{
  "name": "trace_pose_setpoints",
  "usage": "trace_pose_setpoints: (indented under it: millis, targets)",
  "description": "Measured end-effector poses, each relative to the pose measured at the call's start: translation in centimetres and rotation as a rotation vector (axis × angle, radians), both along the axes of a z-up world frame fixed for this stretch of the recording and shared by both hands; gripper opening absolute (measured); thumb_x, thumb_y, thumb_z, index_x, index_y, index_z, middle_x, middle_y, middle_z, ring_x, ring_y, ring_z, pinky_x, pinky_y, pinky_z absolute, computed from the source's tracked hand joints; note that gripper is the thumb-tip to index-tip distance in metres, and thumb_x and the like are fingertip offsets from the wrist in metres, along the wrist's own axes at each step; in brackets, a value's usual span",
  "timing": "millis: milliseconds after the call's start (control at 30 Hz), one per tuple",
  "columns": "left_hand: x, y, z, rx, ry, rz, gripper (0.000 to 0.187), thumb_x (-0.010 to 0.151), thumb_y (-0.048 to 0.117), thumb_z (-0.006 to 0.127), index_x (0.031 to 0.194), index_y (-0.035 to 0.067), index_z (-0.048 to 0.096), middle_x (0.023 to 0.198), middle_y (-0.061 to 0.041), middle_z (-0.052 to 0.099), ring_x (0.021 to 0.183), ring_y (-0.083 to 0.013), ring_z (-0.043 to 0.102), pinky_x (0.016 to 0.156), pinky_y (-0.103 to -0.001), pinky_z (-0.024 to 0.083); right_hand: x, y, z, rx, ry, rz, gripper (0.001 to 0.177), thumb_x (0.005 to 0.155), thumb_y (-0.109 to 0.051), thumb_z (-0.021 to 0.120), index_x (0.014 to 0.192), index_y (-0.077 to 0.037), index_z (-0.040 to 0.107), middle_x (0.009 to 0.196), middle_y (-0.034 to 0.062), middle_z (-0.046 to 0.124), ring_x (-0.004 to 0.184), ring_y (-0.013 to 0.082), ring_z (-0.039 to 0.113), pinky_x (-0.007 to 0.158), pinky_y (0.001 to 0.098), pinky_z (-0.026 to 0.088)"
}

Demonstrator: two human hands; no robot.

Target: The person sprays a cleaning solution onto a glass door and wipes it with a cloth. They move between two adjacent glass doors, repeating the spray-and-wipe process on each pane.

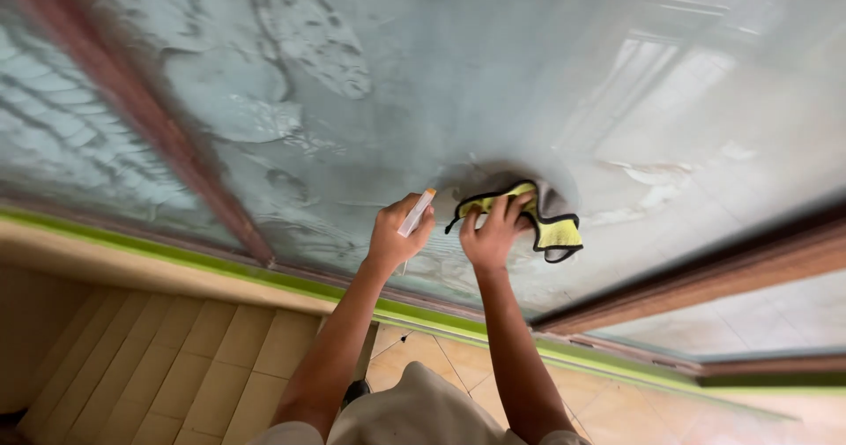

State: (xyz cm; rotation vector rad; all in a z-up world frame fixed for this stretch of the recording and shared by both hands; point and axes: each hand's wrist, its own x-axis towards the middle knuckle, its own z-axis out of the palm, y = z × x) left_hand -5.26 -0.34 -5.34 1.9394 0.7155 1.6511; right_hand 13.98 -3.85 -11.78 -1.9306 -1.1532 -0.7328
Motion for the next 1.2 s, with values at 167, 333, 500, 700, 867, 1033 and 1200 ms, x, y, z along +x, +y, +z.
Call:
trace_pose_setpoints:
  millis: [167,333,500,700,867,1033,1200]
  targets:
    - [-3.6,1.3,-0.2,-0.039,-0.019,0.062,0.007,0.086,0.009,0.070,0.081,0.013,0.069,0.053,-0.013,0.058,0.050,-0.0327,0.064,0.050,-0.038,0.051,-5.0,0.5,-2.1,0.014,-0.271,0.246,0.036,0.074,-0.028,0.067,0.110,-0.030,0.070,0.064,0.0038,0.043,0.045,0.0330,0.052,0.046,0.0417,0.046]
    - [-7.2,2.2,-1.4,-0.079,-0.025,0.134,0.007,0.087,0.010,0.070,0.080,0.014,0.070,0.051,-0.011,0.057,0.047,-0.0290,0.062,0.050,-0.036,0.051,-7.8,2.4,1.4,0.114,-0.315,0.322,0.034,0.066,-0.025,0.071,0.098,-0.035,0.074,0.078,-0.0024,0.058,0.063,0.0254,0.064,0.061,0.0369,0.052]
    - [-10.8,3.1,-2.1,-0.165,0.019,0.241,0.005,0.085,0.013,0.072,0.081,0.017,0.071,0.053,-0.012,0.059,0.052,-0.0321,0.065,0.051,-0.040,0.052,-14.2,8.0,1.0,0.120,-0.302,0.438,0.032,0.079,-0.022,0.062,0.110,-0.026,0.072,0.083,-0.0011,0.057,0.074,0.0243,0.065,0.071,0.0353,0.051]
    - [-16.6,3.1,-2.2,-0.247,0.033,0.364,0.002,0.087,0.014,0.070,0.084,0.014,0.070,0.056,-0.016,0.059,0.054,-0.0347,0.065,0.054,-0.043,0.051,-18.7,6.9,-2.6,-0.320,-0.329,0.426,0.031,0.084,-0.041,0.062,0.059,-0.024,0.061,0.038,-0.0027,0.044,0.033,0.0279,0.056,0.033,0.0415,0.041]
    - [-18.5,3.9,-4.0,-0.305,0.050,0.494,0.004,0.087,0.020,0.071,0.083,0.020,0.069,0.057,-0.013,0.061,0.058,-0.0354,0.068,0.057,-0.045,0.052,-24.2,10.9,4.8,-0.106,-0.296,0.531,0.054,0.081,-0.033,0.063,0.135,-0.035,0.059,0.064,0.0088,0.055,0.060,0.0363,0.066,0.049,0.0487,0.052]
    - [-19.5,4.1,-2.8,-0.335,0.022,0.488,0.005,0.087,0.017,0.069,0.082,0.017,0.068,0.054,-0.012,0.060,0.053,-0.0348,0.066,0.055,-0.046,0.051,-24.4,16.4,-1.8,-0.109,-0.328,0.438,0.032,0.088,-0.036,0.058,0.057,-0.030,0.059,0.035,-0.0057,0.041,0.029,0.0226,0.051,0.032,0.0342,0.034]
    - [-17.8,5.1,-3.0,-0.345,-0.019,0.460,0.005,0.087,0.018,0.070,0.082,0.018,0.069,0.057,-0.013,0.062,0.056,-0.0355,0.066,0.056,-0.044,0.051,-20.0,10.4,2.8,-0.072,-0.358,0.473,0.041,0.081,-0.037,0.063,0.046,-0.029,0.042,0.034,-0.0078,0.039,0.029,0.0166,0.040,0.036,0.0278,0.029]
